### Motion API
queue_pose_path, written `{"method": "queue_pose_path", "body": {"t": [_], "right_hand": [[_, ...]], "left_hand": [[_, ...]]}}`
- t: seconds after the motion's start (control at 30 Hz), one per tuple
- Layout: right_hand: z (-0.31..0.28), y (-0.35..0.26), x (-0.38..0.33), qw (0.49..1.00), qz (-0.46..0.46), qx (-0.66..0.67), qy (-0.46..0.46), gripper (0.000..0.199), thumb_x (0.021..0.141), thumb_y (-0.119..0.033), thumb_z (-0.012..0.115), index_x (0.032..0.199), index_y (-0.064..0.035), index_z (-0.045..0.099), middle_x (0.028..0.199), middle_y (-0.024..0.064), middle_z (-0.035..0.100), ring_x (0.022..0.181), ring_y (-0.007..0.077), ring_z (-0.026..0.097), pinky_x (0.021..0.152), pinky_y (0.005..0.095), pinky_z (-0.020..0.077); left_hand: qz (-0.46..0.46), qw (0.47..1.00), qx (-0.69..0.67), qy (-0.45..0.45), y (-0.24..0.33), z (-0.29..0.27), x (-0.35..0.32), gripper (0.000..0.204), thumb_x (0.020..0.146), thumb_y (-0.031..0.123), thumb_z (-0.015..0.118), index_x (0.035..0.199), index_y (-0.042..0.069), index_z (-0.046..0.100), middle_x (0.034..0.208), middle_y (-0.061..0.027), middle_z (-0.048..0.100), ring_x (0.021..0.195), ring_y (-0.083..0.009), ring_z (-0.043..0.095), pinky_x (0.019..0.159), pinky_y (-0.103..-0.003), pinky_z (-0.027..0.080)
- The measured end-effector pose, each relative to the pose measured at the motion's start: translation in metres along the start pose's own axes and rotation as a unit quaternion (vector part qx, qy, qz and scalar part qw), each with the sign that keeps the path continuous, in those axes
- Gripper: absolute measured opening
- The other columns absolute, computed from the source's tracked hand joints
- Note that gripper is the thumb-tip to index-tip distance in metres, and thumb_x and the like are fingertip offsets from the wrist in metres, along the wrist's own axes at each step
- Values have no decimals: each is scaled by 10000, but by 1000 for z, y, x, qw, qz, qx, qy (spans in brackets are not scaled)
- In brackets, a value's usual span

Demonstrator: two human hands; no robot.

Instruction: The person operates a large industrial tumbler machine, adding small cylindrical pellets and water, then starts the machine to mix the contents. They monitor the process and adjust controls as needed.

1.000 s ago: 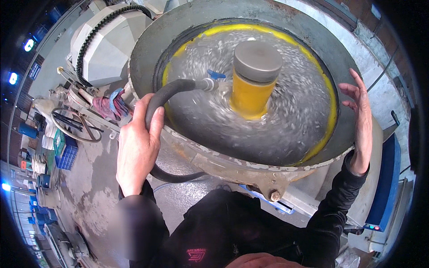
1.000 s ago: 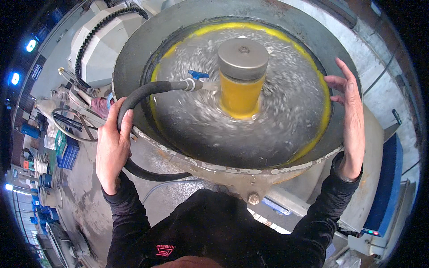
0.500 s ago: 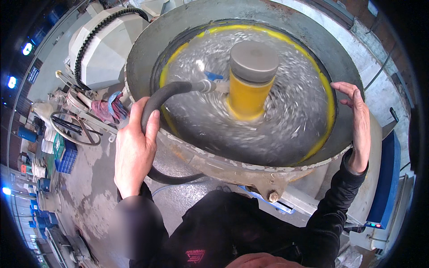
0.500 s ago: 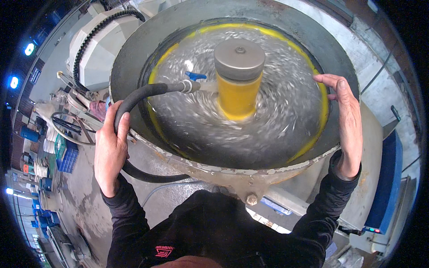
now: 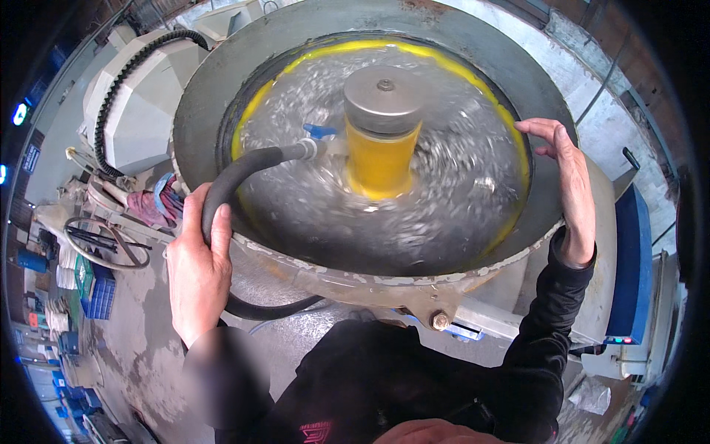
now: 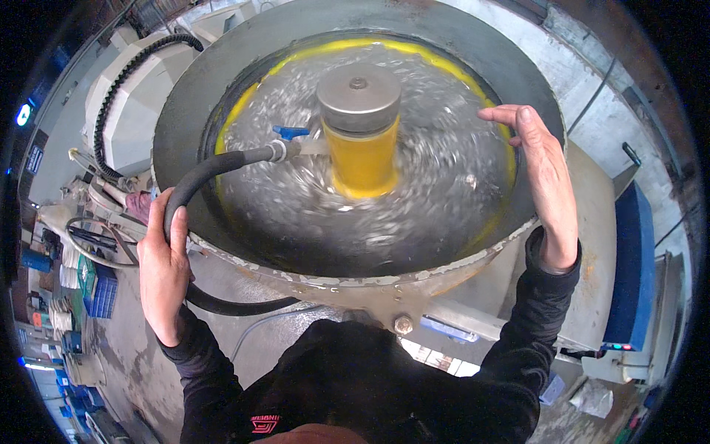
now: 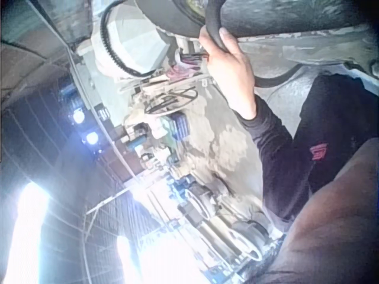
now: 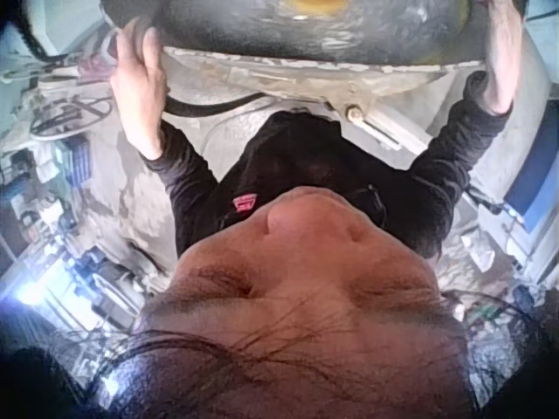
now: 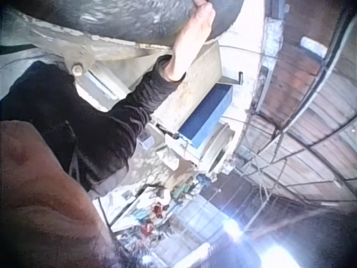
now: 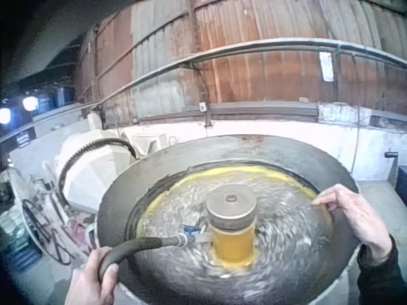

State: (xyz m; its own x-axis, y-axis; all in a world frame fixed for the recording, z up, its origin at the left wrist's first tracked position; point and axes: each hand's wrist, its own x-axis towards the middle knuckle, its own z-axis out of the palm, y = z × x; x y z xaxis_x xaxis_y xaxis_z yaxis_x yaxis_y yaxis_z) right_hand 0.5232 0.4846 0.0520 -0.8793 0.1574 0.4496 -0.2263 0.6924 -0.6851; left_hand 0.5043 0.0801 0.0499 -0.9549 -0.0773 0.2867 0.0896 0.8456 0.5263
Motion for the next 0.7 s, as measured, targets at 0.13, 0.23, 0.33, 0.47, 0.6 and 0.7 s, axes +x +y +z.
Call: {"method": "queue_pose_path", "body": {"t": [0.13,0.23,0.33,0.47,0.6,0.7], "right_hand": [[0,0,0,1000,9,-6,0,615,1035,-481,283,1083,-15,681,1130,87,624,1043,201,524,897,314,380],[-1,-1,0,1000,10,-12,-5,614,1035,-481,280,1086,-17,680,1128,85,627,1043,200,524,897,316,381],[0,-2,0,1000,13,-12,-1,612,1036,-473,275,1087,-16,679,1133,85,630,1045,201,525,897,319,381],[0,-4,0,1000,-1,-23,-5,607,1035,-462,272,1093,-13,677,1141,90,634,1050,205,530,898,321,381],[1,-5,0,1000,8,-25,6,617,1031,-463,265,1098,-10,678,1146,93,638,1055,209,536,904,323,384],[1,-3,-1,1000,10,-26,8,633,1028,-480,259,1102,-10,677,1150,90,641,1067,210,535,914,321,386]], "left_hand": [[3,1000,-10,-4,0,0,0,293,993,275,517,1243,122,528,854,-243,654,854,-436,649,699,-445,505],[-4,1000,-18,-10,-1,0,0,290,993,269,517,1242,120,528,857,-249,653,858,-437,648,695,-447,504],[31,999,-27,4,-3,1,1,292,988,257,525,1241,113,526,852,-255,649,850,-438,645,686,-452,500],[38,999,-34,3,-6,1,1,281,978,228,531,1225,94,525,817,-258,645,784,-437,644,632,-465,491],[27,999,-21,-14,-8,-1,1,286,980,249,530,1215,88,524,801,-264,641,778,-441,645,627,-478,489],[35,999,-4,-11,-8,-2,1,303,978,263,536,1219,79,518,813,-265,645,789,-442,646,633,-480,490]]}}
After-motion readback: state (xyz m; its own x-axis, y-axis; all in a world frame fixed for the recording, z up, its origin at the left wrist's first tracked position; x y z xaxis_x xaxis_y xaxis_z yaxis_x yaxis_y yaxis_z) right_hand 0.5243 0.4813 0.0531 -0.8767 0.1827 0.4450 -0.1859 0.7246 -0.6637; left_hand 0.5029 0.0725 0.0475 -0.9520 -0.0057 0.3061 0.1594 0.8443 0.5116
